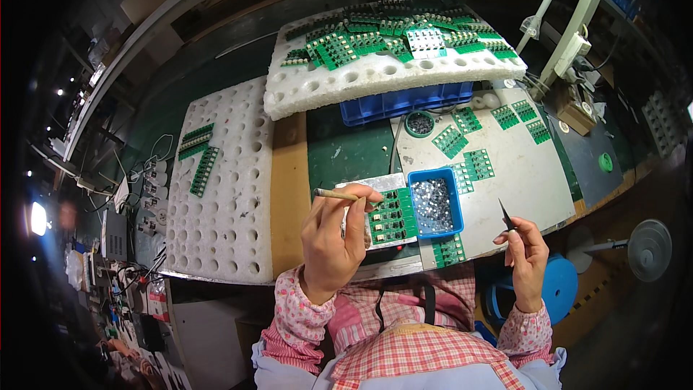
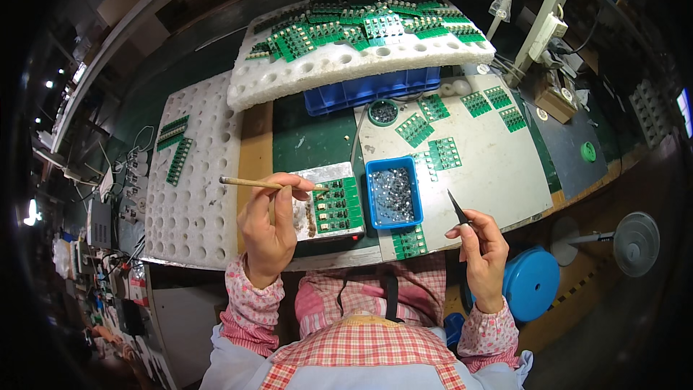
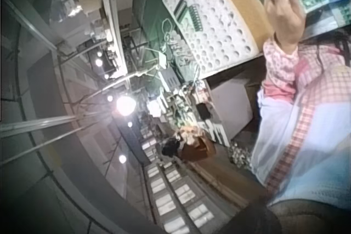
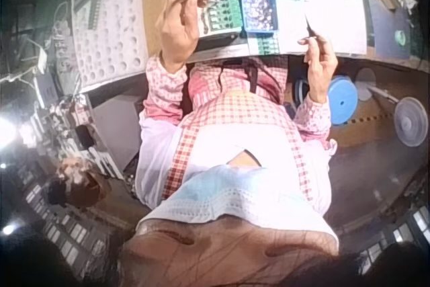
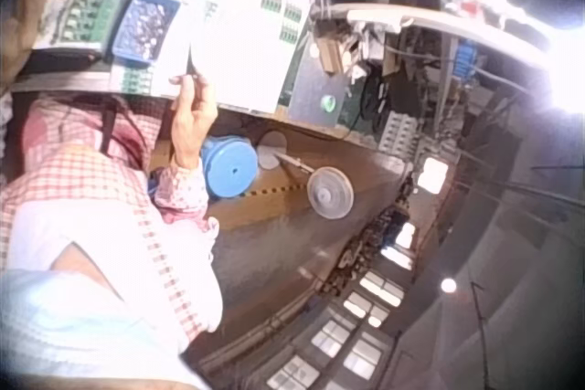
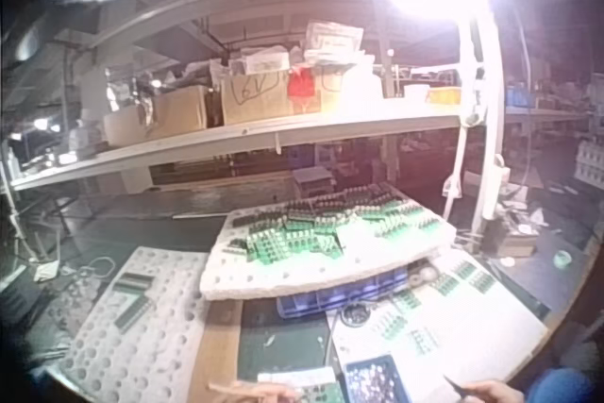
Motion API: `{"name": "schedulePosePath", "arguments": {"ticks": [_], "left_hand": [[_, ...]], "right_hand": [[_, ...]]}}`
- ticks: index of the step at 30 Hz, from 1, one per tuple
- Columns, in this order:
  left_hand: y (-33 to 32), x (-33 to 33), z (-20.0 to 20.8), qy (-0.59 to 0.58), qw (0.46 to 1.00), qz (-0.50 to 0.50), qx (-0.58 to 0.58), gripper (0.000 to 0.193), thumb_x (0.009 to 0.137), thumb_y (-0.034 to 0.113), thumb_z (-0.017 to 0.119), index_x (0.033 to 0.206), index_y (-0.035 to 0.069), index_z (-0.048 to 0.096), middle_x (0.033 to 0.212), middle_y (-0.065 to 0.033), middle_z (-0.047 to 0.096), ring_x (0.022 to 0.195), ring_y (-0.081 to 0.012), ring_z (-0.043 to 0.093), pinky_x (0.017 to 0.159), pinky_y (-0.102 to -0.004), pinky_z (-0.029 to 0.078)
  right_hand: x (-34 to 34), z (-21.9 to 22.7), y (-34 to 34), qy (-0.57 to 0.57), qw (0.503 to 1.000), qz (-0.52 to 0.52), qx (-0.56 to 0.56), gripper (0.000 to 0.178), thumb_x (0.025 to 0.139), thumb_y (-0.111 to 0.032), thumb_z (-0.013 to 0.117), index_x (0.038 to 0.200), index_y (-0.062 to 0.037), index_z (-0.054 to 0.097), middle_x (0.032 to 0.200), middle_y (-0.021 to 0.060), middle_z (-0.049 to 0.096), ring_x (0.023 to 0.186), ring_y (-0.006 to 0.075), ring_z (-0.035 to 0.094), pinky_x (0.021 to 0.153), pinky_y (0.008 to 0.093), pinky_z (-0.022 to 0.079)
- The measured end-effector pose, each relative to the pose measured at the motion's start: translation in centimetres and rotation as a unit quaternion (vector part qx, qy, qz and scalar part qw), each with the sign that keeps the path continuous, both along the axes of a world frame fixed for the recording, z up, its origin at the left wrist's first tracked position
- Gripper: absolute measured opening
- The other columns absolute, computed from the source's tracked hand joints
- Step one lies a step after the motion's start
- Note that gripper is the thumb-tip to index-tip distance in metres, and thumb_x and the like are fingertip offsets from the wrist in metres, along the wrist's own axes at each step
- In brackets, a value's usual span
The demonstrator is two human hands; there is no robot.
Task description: The person places small LED components from a parts container onto circuit boards using tweezers, then secures them with a wooden stick.
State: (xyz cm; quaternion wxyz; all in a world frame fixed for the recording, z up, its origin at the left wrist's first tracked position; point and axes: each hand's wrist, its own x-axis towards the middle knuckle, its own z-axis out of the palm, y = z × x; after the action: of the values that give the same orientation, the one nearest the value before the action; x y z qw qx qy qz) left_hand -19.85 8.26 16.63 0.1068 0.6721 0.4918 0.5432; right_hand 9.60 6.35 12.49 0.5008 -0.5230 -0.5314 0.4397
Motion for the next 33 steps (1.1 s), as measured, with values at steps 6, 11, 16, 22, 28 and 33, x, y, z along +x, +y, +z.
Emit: {"name": "schedulePosePath", "arguments": {"ticks": [6, 11, 16, 22, 28, 33], "left_hand": [[-0.4, -0.6, 0.2, 0.038, 0.999, -0.004, 0.002, 0.012, 0.099, -0.003, 0.048, 0.103, -0.005, 0.059, 0.092, -0.0116, 0.069, 0.077, -0.0187, 0.067, 0.071, -0.0289, 0.054], [-0.6, -1.5, 0.6, 0.062, 0.998, 0.000, -0.010, 0.012, 0.099, -0.002, 0.047, 0.102, -0.004, 0.058, 0.092, -0.0112, 0.068, 0.078, -0.0196, 0.067, 0.072, -0.0297, 0.054], [0.0, -1.2, 0.5, 0.063, 0.998, -0.002, -0.009, 0.013, 0.099, -0.002, 0.046, 0.102, -0.004, 0.059, 0.091, -0.0118, 0.068, 0.078, -0.0199, 0.067, 0.072, -0.0299, 0.054], [0.2, -0.5, -0.1, 0.094, 0.995, 0.043, -0.010, 0.013, 0.097, -0.001, 0.049, 0.097, -0.005, 0.061, 0.089, -0.0118, 0.066, 0.080, -0.0231, 0.064, 0.075, -0.0321, 0.053], [-0.8, 0.2, 0.5, 0.101, 0.993, 0.057, 0.005, 0.018, 0.101, 0.009, 0.047, 0.097, -0.004, 0.059, 0.083, -0.0150, 0.064, 0.071, -0.0255, 0.064, 0.067, -0.0357, 0.053], [-1.2, 0.7, 2.0, 0.092, 0.994, 0.052, -0.005, 0.018, 0.098, 0.005, 0.048, 0.095, -0.002, 0.064, 0.085, -0.0148, 0.064, 0.076, -0.0270, 0.063, 0.071, -0.0349, 0.051]], "right_hand": [[-1.1, 0.8, 0.2, 0.021, 1.000, -0.021, 0.004, 0.029, 0.102, -0.013, 0.052, 0.128, -0.0001, 0.054, 0.086, 0.0070, 0.068, 0.056, 0.0010, 0.047, 0.050, 0.0157, 0.038], [-1.7, 0.1, 0.2, 0.119, 0.993, -0.019, 0.005, 0.033, 0.102, -0.012, 0.049, 0.135, -0.0056, 0.049, 0.088, 0.0068, 0.065, 0.055, 0.0023, 0.046, 0.050, 0.0150, 0.038], [-1.2, -1.1, 0.5, 0.301, 0.952, 0.026, -0.039, 0.051, 0.096, -0.024, 0.060, 0.137, 0.0000, 0.043, 0.107, 0.0142, 0.066, 0.065, 0.0105, 0.060, 0.055, 0.0210, 0.049], [-2.3, 0.2, 0.9, 0.455, 0.889, 0.047, 0.005, 0.076, 0.089, -0.045, 0.067, 0.143, -0.0012, 0.037, 0.126, 0.0186, 0.061, 0.080, 0.0149, 0.066, 0.067, 0.0230, 0.054], [-3.2, 1.1, 1.0, 0.345, 0.936, 0.052, -0.048, 0.040, 0.098, -0.017, 0.061, 0.135, -0.0028, 0.051, 0.115, 0.0091, 0.069, 0.074, 0.0042, 0.060, 0.068, 0.0183, 0.048], [-4.1, -1.2, 1.6, 0.378, 0.923, 0.035, -0.065, 0.034, 0.103, -0.027, 0.052, 0.125, -0.0037, 0.061, 0.089, 0.0014, 0.068, 0.063, 0.0010, 0.054, 0.059, 0.0145, 0.041]]}}
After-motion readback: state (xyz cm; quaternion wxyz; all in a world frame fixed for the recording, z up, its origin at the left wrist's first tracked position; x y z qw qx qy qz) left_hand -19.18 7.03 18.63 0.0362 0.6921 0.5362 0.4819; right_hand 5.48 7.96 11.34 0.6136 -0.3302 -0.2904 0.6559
